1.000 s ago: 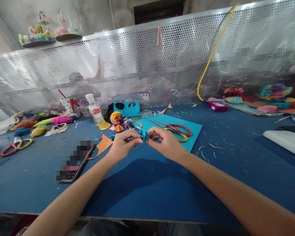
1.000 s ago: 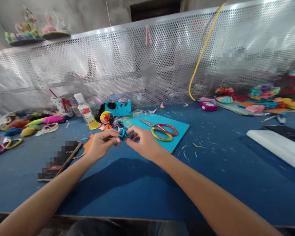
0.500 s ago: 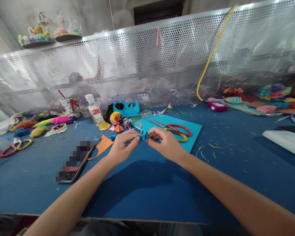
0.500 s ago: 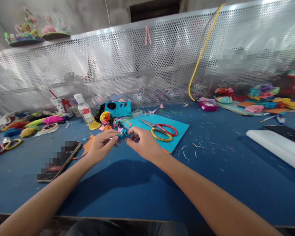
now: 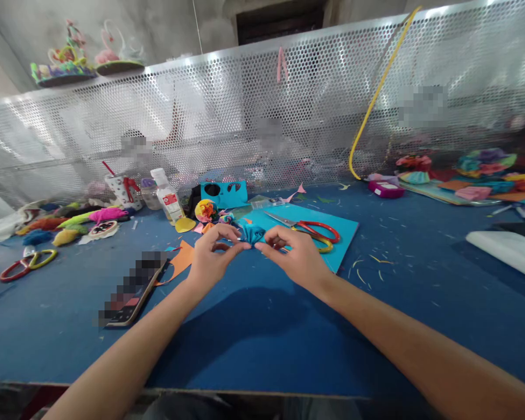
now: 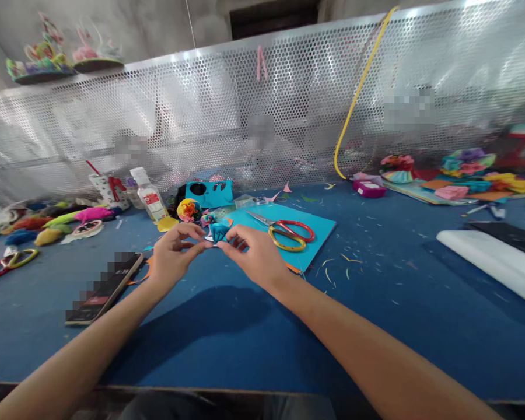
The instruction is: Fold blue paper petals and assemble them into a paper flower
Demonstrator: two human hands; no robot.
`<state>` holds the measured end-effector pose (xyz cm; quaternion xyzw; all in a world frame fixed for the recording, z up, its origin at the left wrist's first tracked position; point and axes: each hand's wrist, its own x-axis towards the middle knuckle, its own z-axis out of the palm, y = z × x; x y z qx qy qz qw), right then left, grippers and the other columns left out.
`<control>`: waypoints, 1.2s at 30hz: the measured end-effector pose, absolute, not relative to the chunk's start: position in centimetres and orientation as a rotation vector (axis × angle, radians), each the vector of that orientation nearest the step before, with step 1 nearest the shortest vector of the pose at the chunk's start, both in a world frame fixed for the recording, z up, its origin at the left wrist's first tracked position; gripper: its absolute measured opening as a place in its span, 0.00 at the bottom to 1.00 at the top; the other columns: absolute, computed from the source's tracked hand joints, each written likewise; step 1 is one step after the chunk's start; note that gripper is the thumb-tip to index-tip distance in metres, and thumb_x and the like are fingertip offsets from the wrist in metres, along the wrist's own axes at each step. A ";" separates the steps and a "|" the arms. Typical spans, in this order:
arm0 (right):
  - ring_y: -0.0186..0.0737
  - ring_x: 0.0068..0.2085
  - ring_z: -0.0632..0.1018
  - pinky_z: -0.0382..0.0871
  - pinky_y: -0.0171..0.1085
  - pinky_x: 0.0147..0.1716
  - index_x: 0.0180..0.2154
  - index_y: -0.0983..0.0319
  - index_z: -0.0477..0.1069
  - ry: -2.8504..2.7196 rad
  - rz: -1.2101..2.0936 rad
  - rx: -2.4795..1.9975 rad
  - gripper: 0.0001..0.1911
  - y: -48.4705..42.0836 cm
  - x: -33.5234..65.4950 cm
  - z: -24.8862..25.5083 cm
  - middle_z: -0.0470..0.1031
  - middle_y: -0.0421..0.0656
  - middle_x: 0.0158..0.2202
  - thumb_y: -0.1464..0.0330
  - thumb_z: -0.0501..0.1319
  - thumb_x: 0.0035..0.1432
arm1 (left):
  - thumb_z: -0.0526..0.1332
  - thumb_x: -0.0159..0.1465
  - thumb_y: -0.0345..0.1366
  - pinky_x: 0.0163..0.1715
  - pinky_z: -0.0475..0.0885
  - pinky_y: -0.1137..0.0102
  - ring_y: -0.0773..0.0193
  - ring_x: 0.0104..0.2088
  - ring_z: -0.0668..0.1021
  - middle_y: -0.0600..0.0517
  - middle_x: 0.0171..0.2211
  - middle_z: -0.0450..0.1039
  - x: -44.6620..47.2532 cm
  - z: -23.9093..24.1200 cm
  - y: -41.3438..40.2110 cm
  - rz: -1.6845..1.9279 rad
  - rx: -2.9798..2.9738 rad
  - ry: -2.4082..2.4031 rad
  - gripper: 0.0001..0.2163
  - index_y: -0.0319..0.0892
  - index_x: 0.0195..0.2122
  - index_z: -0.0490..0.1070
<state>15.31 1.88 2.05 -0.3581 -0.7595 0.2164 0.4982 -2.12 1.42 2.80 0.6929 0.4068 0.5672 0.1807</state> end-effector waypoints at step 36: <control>0.34 0.29 0.73 0.69 0.33 0.29 0.29 0.61 0.67 -1.857 0.468 -0.791 0.05 2.2 15.0 1.7 0.73 0.40 0.28 0.66 0.59 0.53 | 0.67 0.48 0.33 0.21 0.72 0.78 0.72 0.25 0.71 0.57 0.23 0.66 -1.9 2.7 1.5 1.467 1.730 1.011 0.12 0.40 0.33 0.67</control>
